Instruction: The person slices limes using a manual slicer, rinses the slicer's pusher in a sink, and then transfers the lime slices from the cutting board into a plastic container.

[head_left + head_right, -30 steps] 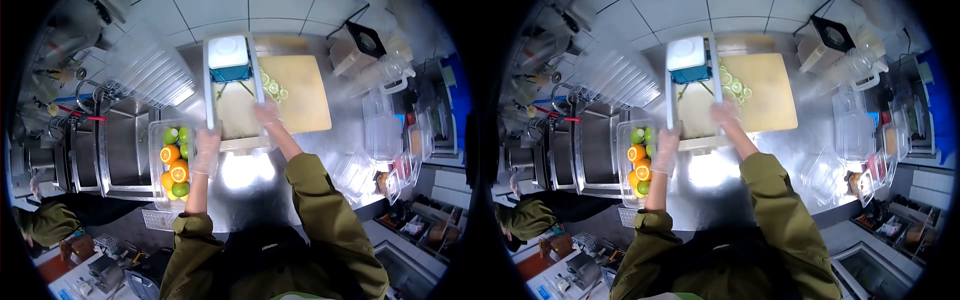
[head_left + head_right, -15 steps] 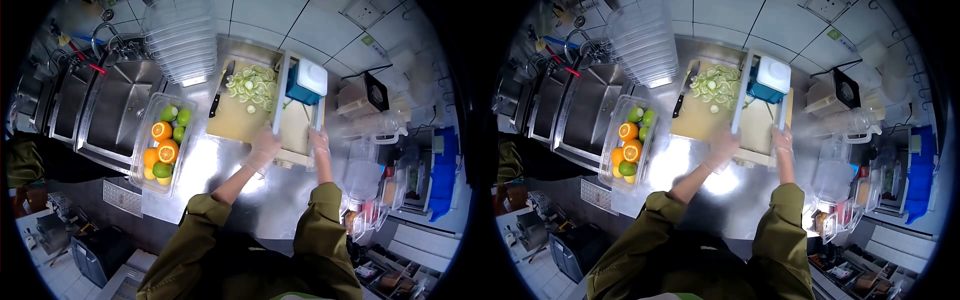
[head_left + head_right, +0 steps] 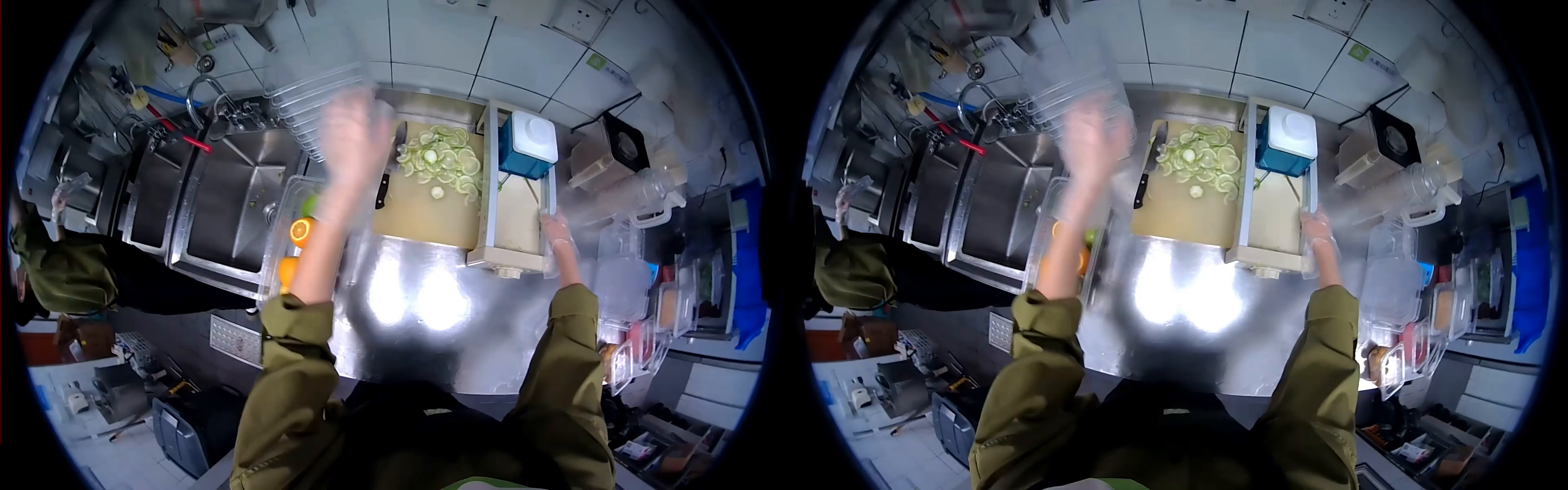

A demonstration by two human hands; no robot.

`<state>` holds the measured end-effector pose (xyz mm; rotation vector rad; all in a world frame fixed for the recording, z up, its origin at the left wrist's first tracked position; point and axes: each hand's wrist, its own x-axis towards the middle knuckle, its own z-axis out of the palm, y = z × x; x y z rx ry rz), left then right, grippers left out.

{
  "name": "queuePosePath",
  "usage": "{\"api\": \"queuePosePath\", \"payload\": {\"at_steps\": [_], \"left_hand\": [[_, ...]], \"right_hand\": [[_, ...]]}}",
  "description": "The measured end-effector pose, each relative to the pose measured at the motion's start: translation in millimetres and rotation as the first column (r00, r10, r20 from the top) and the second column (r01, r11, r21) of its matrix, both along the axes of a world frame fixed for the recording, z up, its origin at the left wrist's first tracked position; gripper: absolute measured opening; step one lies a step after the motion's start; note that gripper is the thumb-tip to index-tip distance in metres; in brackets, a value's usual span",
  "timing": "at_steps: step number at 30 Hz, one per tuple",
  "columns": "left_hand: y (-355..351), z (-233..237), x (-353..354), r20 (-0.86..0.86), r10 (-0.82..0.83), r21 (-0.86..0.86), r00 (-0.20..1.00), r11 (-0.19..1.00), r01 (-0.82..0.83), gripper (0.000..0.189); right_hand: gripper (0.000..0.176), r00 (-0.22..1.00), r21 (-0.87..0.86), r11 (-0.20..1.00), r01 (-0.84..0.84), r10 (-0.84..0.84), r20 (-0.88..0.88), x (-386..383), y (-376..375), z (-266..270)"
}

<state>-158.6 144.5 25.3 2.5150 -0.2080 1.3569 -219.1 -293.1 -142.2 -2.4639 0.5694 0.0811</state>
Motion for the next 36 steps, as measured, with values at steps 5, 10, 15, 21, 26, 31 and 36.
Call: {"api": "queuePosePath", "payload": {"at_steps": [5, 10, 15, 21, 26, 31, 36], "left_hand": [[111.5, 35.4, 63.3, -0.370, 0.256, 0.260, 0.893, 0.951, -0.166, 0.021], [104.6, 69.1, 62.9, -0.070, 0.162, 0.231, 0.984, 0.962, -0.142, 0.010], [56.6, 87.4, -49.6, 0.018, -0.063, 0.310, 0.998, 0.949, 0.054, 0.008], [8.5, -41.4, -191.2, -0.531, -0.351, 0.162, 0.771, 0.851, 0.499, 0.004], [9.3, -120.3, -236.7, -0.690, -0.410, 0.032, 0.596, 0.806, 0.591, 0.007], [0.1, -69.7, -213.3, -0.775, -0.487, -0.088, 0.402, 0.714, 0.694, 0.022], [-20.2, -91.7, -50.1, -0.412, -0.722, -0.630, 0.556, 0.667, 0.399, 0.035]], "right_hand": [[0.063, 0.999, -0.066, 0.997, -0.037, 0.035, -0.034, -14.4, 11.1, 24.9], [0.056, 0.965, -0.145, 0.989, -0.025, 0.062, 0.255, -37.8, 5.1, 30.5], [0.036, 0.831, 0.001, 0.999, 0.053, -0.045, 0.554, -79.4, 44.4, 74.6], [0.029, 0.790, 0.578, 0.700, -0.420, -0.032, 0.612, -108.0, 166.8, 31.7], [0.031, 0.896, 0.183, 0.914, -0.361, 0.286, 0.340, -61.1, 218.1, 4.4], [0.048, 0.974, 0.207, 0.976, -0.071, 0.023, 0.224, 33.1, 231.4, -36.6], [0.069, 0.927, 0.209, 0.960, 0.188, -0.244, 0.285, 76.2, 241.2, -15.4]]}}
